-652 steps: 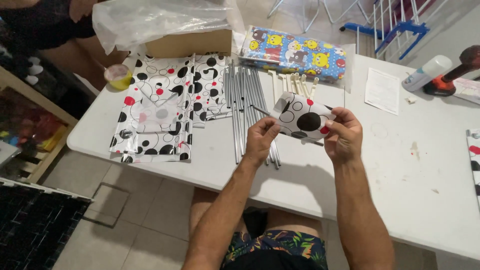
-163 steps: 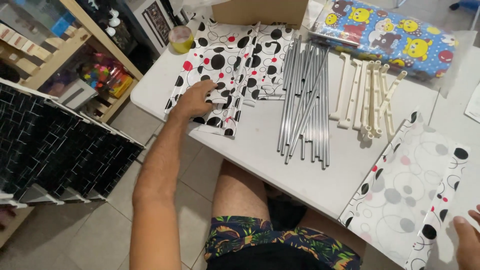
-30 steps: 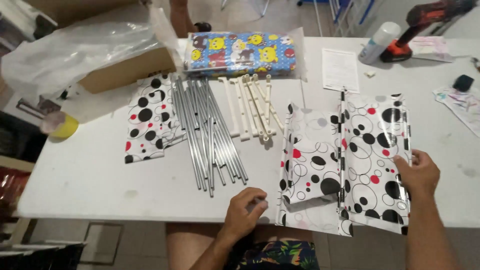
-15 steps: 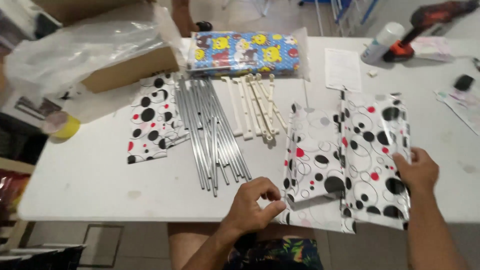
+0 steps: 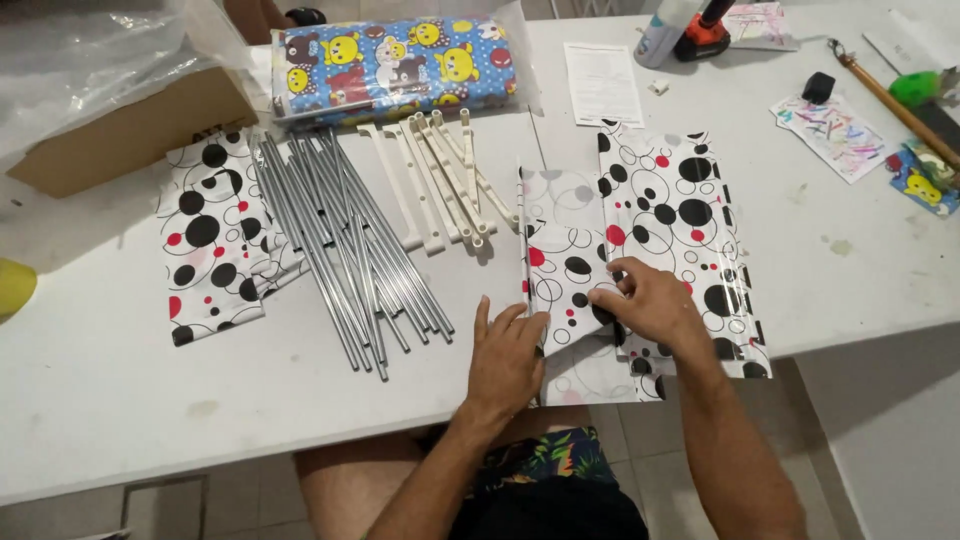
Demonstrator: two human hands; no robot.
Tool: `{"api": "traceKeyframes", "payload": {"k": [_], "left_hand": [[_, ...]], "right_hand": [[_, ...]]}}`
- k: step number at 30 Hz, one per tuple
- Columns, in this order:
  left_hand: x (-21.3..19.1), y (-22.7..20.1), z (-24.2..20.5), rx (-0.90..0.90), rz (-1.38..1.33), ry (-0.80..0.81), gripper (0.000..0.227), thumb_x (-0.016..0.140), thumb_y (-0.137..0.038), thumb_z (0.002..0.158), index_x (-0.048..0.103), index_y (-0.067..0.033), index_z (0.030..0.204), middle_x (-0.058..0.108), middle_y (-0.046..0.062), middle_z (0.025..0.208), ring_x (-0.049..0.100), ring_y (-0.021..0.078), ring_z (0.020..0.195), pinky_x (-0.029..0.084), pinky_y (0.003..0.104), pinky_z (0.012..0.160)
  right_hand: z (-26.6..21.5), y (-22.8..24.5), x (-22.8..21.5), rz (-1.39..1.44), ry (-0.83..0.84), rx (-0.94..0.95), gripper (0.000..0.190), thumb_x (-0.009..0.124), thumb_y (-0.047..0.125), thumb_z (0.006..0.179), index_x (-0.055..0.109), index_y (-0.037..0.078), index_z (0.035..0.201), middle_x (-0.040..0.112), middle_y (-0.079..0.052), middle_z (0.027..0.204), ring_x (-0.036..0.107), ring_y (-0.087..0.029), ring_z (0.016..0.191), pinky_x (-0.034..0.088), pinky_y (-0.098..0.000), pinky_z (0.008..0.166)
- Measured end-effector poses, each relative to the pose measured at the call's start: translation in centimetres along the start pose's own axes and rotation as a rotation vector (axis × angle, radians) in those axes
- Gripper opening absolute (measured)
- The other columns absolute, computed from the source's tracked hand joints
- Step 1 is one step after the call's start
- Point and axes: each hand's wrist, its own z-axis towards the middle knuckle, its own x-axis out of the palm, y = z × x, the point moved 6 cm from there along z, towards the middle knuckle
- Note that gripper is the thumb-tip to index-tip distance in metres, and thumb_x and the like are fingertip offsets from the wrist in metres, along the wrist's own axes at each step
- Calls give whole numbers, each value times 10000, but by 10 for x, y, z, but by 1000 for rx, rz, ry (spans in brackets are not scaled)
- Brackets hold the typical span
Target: Assembling a modular storage rack using metal poles, plastic connectors, and fabric panels.
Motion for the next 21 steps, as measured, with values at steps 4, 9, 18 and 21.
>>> {"api": "traceKeyframes", "payload": {"k": [4,9,18,21], "left_hand": [[-8,-8,-6,91,-31,-153,311,661,-128,908,647,-147,1218,721,106,1028,603,283,1260,153,600,1230],[-50,-45,-13,360,-385,-342,298,608,55,843,676,-46,1115,735,149,967,693,303,920,575,468,873],[-42,-63,-59,76,-748,-161,491,675,-116,940,534,-39,1404,718,157,954,659,259,697,557,370,620],[-23,-60,-69,-28,-825,6,673,648,-126,951,332,-2,1532,766,83,1088,759,256,875,600,365,841]], "right_hand": [[7,-16,19,155,-4,-97,620,768,402,814,661,94,1341,769,-227,976,721,-406,953,526,-507,880],[-8,-26,18,505,-202,-245,444,790,274,783,716,136,1198,735,-57,1239,671,-209,1178,539,-361,1021],[-41,-33,-16,1043,-170,-917,399,767,-7,819,675,67,1200,740,-138,1136,760,-241,1032,696,-301,897],[-36,-76,-51,1007,-447,-978,381,752,66,849,671,128,1216,737,-25,1101,741,-162,1033,663,-258,949]]}}
